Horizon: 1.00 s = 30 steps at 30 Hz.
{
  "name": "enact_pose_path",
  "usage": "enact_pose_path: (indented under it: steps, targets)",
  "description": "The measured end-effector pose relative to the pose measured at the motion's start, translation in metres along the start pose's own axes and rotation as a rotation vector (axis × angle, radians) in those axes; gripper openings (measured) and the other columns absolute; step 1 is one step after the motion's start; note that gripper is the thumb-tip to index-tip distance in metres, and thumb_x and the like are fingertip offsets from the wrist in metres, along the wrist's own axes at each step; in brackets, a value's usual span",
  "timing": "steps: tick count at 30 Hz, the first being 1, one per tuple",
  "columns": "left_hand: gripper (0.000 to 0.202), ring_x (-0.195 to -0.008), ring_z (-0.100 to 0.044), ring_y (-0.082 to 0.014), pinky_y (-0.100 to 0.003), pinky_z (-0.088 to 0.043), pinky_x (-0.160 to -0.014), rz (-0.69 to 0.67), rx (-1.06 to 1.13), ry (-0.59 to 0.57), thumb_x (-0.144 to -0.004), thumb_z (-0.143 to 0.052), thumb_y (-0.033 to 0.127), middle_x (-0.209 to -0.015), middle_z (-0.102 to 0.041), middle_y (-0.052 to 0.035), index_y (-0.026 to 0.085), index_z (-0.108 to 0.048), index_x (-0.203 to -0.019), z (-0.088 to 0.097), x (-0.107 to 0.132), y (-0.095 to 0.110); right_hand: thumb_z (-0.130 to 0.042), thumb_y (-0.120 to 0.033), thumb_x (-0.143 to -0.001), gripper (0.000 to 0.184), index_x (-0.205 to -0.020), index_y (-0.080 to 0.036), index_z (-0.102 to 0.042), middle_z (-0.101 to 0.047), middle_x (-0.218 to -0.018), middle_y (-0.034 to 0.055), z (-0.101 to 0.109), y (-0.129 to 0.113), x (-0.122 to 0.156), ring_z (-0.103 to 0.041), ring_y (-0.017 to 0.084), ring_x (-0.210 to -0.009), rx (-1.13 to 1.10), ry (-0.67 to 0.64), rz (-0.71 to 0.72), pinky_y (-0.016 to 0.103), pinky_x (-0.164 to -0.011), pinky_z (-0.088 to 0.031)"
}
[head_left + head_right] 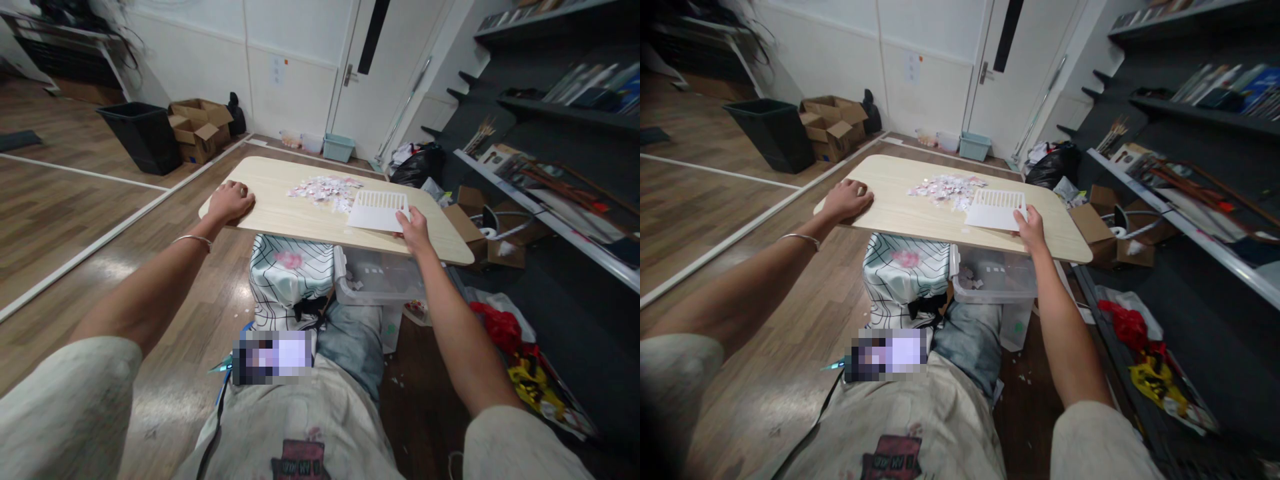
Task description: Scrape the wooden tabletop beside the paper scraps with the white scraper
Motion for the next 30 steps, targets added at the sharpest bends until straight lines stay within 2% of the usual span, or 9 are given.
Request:
enact_pose_path:
  steps: [4, 11, 16, 21, 24, 30]
  targets:
    - [0.055, -0.140, -0.059, -0.0430, -0.054, -0.047, -0.121, -0.013, -0.024, -0.003, -0.101, -0.043, 0.050, -0.148, -0.067, -0.0208, 0.018, -0.075, -0.131, -0.001, 0.000, 0.001, -0.093, -0.074, -0.067, 0.074, -0.113, -0.025, -0.062, -0.070, -0.087, 0.0044, -0.007, 0.000, 0.001, -0.063, 0.020, -0.066, -0.006, -0.057, 0.022, 0.032, -0.048, -0.055]
    - [0.058, -0.140, -0.059, -0.0442, -0.054, -0.047, -0.121, -0.006, -0.003, -0.003, -0.099, -0.044, 0.052, -0.151, -0.065, -0.0225, 0.017, -0.075, -0.135, -0.002, -0.002, -0.002, -0.092, -0.071, -0.070, 0.068, -0.110, -0.024, -0.065, -0.069, -0.083, 0.0051, -0.010, -0.003, 0.002, -0.061, 0.018, -0.061, 0.022, -0.069, 0.040, 0.032, -0.046, -0.056]
    - [0.059, -0.139, -0.060, -0.0445, -0.054, -0.047, -0.119, -0.013, 0.001, -0.003, -0.099, -0.043, 0.052, -0.150, -0.066, -0.0225, 0.017, -0.075, -0.134, -0.002, -0.002, -0.001, -0.090, -0.065, -0.069, 0.063, -0.111, -0.022, -0.069, -0.067, -0.079, 0.0035, -0.005, -0.004, 0.001, -0.053, 0.013, -0.055, 0.002, -0.026, 0.014, 0.025, -0.038, -0.042]
    - [0.060, -0.139, -0.060, -0.0440, -0.053, -0.047, -0.119, -0.009, -0.022, -0.009, -0.100, -0.042, 0.052, -0.150, -0.066, -0.0222, 0.018, -0.075, -0.136, -0.002, -0.002, -0.001, -0.085, -0.059, -0.066, 0.063, -0.112, -0.018, -0.074, -0.066, -0.074, 0.0024, 0.000, -0.005, 0.005, -0.050, 0.013, -0.053, -0.008, 0.008, -0.065, 0.022, -0.037, -0.027]
    - [0.058, -0.139, -0.060, -0.0439, -0.053, -0.048, -0.118, -0.010, -0.014, -0.008, -0.100, -0.042, 0.052, -0.150, -0.066, -0.0225, 0.018, -0.075, -0.134, -0.002, -0.002, -0.001, -0.084, -0.059, -0.063, 0.061, -0.107, -0.019, -0.072, -0.069, -0.081, 0.0040, 0.002, -0.010, 0.008, -0.054, 0.015, -0.058, -0.058, 0.042, -0.064, 0.022, -0.039, -0.028]
    - [0.055, -0.137, -0.061, -0.0430, -0.052, -0.048, -0.117, -0.007, -0.017, -0.004, -0.100, -0.043, 0.051, -0.148, -0.067, -0.0219, 0.018, -0.077, -0.129, -0.001, -0.001, 0.000, -0.084, -0.062, -0.064, 0.065, -0.111, -0.020, -0.069, -0.070, -0.086, 0.0047, 0.001, -0.006, 0.006, -0.057, 0.016, -0.064, -0.041, 0.026, -0.054, 0.023, -0.044, -0.038]
Point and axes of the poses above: each hand's wrist, its own x-axis away from the middle knuckle, its own z-axis out of the back of the hand, y = z × x, the point moved 9 cm from there along -x, towards the middle knuckle
